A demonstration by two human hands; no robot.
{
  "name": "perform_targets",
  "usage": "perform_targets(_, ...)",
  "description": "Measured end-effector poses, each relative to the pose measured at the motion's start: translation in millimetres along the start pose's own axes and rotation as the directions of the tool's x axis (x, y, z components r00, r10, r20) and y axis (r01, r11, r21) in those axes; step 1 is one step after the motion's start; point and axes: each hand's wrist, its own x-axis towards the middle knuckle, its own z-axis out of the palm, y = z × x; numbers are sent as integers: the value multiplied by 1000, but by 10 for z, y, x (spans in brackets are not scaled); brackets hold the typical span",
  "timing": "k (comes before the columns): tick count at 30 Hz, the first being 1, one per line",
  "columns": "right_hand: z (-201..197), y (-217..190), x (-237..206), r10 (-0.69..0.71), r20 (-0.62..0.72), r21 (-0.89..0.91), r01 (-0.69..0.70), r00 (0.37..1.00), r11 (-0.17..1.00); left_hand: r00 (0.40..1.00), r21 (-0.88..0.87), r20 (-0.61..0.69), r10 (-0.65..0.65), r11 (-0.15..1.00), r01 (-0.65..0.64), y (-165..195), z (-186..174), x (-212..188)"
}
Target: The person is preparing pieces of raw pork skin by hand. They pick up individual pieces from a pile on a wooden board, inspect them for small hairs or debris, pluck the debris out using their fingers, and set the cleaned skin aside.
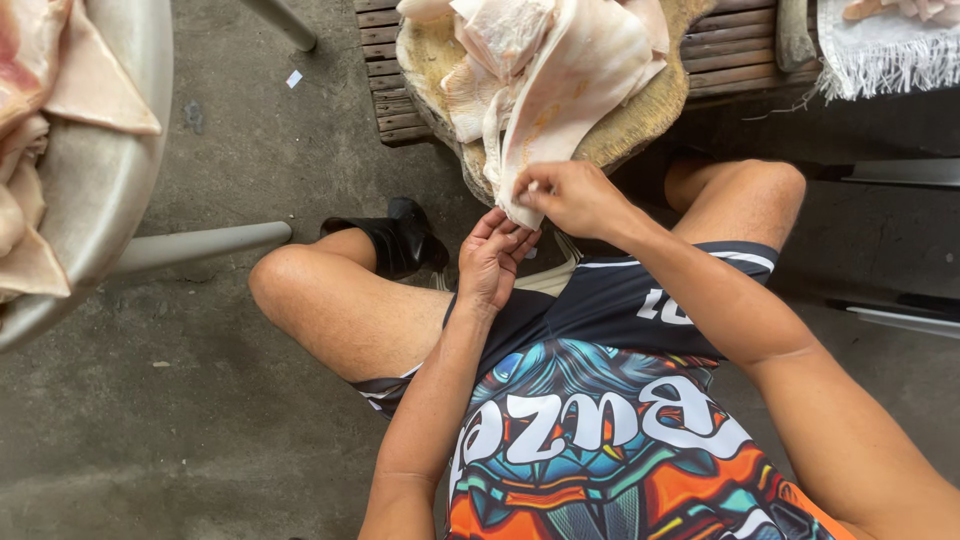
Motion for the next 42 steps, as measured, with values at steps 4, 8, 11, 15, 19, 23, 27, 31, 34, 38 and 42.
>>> perform_targets(4,-69,-71,93,363,182,152,-391,914,908,1000,4,18,22,1000,-22,-19,2,-20)
perform_targets(8,-78,-136,56,180,40,-11,-179,983,984,999,-16,42,15,1000,-14,-24,8,-50)
perform_targets(11,-55,-135,-35,129,238,3,-133,963,991,1000,-24,23,9,1000,-9,-6,4,-45)
perform_targets(15,-85,-111,-5,193,92,-58,-189,977,980,999,-16,33,12,1000,-11,-30,3,-27)
perform_targets(19,-61,-178,119,89,26,-93,-86,996,992,1000,13,16,18,1000,-18,-25,4,-6)
perform_targets(23,-111,-186,-74,255,315,84,-294,914,952,1000,-16,24,16,1000,-16,14,-9,-40)
perform_targets(27,-426,27,-273,275,263,497,-374,925,783,994,148,-54,95,985,-86,-59,75,-63)
perform_targets(31,-562,170,-185,297,131,510,-322,946,798,968,408,-102,229,897,-170,-190,229,82)
perform_targets(34,-474,135,1,265,10,325,-254,964,911,960,439,-163,227,888,-135,-175,228,118)
perform_targets(38,-359,51,304,79,-206,-154,-113,975,982,956,405,-257,141,914,-26,-64,100,13)
perform_targets(42,-205,-20,373,-71,-218,-445,-35,973,895,965,397,-252,71,917,35,-14,8,-39)
